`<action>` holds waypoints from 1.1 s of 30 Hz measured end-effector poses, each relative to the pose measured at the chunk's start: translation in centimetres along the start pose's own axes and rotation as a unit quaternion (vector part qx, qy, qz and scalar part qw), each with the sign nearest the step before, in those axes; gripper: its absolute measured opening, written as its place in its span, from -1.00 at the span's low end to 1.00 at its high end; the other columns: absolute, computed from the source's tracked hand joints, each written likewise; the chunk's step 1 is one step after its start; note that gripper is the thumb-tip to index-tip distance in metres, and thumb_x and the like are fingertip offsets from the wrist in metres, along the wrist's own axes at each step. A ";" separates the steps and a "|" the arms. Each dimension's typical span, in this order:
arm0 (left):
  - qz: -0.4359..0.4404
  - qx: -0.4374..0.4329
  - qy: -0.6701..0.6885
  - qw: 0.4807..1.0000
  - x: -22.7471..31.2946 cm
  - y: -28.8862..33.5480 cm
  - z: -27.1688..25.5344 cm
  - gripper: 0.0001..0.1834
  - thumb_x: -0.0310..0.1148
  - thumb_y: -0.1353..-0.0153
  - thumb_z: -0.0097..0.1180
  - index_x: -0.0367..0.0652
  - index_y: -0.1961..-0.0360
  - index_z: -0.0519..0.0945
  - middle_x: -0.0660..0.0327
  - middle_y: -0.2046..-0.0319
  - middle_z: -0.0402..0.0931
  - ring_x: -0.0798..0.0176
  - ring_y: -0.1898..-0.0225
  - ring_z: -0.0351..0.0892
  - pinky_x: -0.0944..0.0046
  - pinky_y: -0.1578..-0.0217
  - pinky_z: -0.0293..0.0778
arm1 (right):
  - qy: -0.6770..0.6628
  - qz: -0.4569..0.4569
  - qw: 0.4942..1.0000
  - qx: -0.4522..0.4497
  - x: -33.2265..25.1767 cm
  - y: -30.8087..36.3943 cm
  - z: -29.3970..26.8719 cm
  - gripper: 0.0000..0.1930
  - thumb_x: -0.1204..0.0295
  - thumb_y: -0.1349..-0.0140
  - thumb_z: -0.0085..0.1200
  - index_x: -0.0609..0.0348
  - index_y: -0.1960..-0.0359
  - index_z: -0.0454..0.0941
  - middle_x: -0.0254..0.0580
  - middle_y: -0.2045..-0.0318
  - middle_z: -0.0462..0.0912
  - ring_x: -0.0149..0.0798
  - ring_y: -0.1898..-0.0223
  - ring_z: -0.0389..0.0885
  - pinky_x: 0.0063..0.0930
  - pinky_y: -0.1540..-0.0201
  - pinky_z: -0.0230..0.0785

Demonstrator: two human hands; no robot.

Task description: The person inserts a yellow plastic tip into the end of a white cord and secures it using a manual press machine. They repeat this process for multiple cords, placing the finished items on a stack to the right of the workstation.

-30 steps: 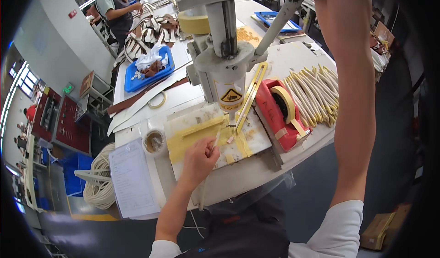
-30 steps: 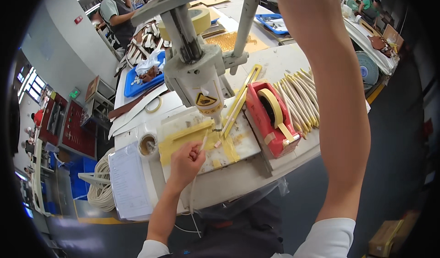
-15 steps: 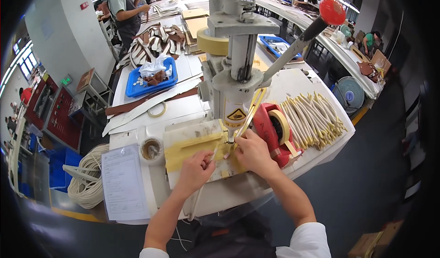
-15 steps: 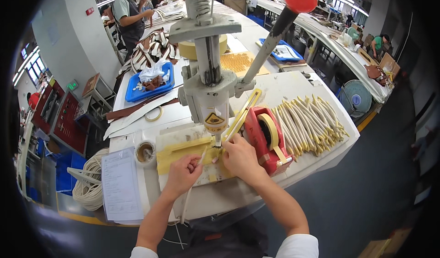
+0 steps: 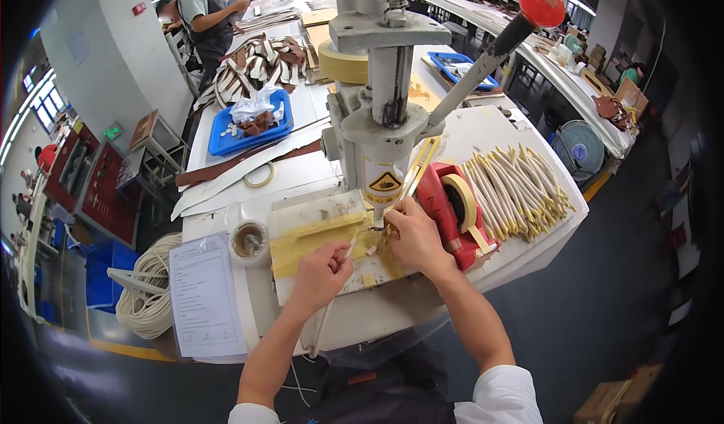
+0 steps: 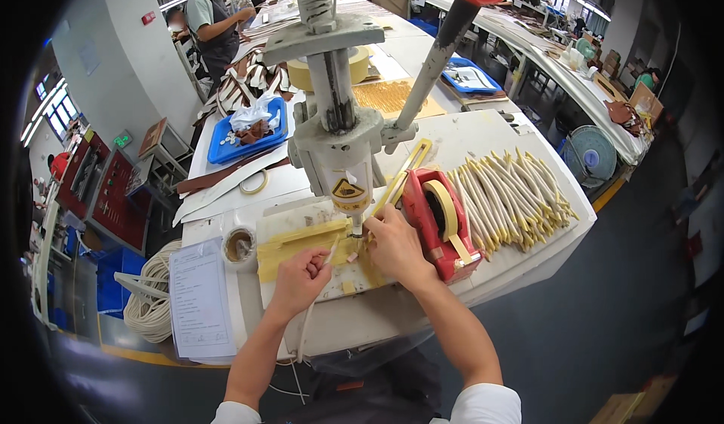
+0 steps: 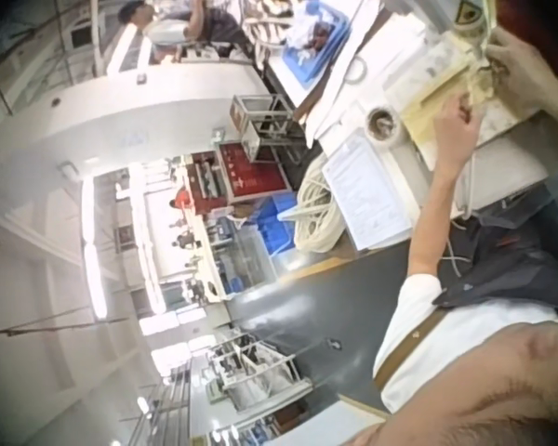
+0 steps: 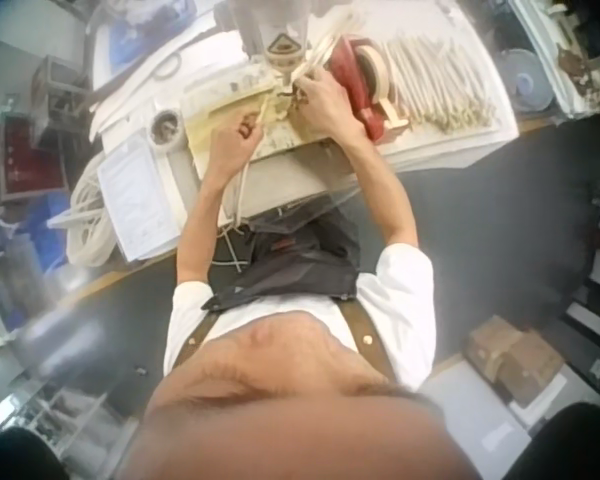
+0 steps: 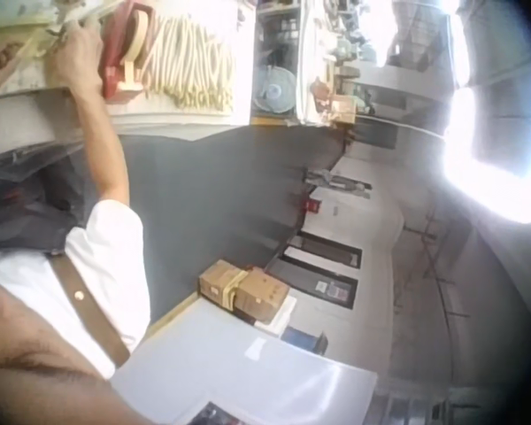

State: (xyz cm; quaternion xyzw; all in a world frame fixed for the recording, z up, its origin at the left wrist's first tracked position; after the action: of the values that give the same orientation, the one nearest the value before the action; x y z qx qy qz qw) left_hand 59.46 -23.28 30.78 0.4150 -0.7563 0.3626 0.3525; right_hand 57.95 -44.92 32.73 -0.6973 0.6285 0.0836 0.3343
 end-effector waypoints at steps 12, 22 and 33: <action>0.005 0.037 0.131 0.991 2.3 4.3 -0.9 -0.77 -0.54 -0.36 0.14 -0.21 0.01 0.71 0.24 0.28 0.45 0.50 0.50 0.38 0.48 0.51 0.27 | -0.035 -0.176 0.979 0.093 -4.8 4.6 -3.2 -0.81 0.62 -0.02 0.28 0.12 0.30 0.65 -0.26 0.34 0.69 -0.12 0.31 0.67 -0.32 0.23 0.55; -0.024 -0.161 0.278 0.947 6.1 11.3 0.8 -0.66 -0.22 -0.37 0.26 -0.18 -0.05 0.72 0.22 0.22 0.54 0.36 0.24 0.51 0.31 0.24 0.46 | -0.583 0.137 0.797 -0.080 -9.6 8.0 -4.9 -0.77 0.64 -0.18 0.35 0.39 0.14 0.62 -0.18 0.38 0.69 -0.46 0.44 0.66 -0.57 0.41 0.53; -0.317 -0.354 0.455 0.753 7.5 14.4 1.6 -0.67 -0.22 -0.49 0.09 -0.26 -0.02 0.68 0.35 0.30 0.51 0.60 0.58 0.26 0.50 0.59 0.23 | -0.689 0.275 0.664 -0.096 -6.3 7.1 -0.4 -0.73 0.45 -0.37 0.22 0.34 -0.03 0.59 -0.22 0.36 0.69 -0.52 0.56 0.53 -0.60 0.50 0.47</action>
State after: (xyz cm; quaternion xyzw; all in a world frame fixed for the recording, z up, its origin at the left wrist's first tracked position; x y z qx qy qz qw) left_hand 43.31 -21.73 32.58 0.2628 -0.4059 0.0820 0.8715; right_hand 50.01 -39.84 33.84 -0.2647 0.3708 0.6881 0.5648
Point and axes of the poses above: each hand's wrist, its own y-axis away from the middle knuckle, its own z-axis out of the palm, x = y × z, the point moved 3 cm from there along -y, towards the middle knuckle
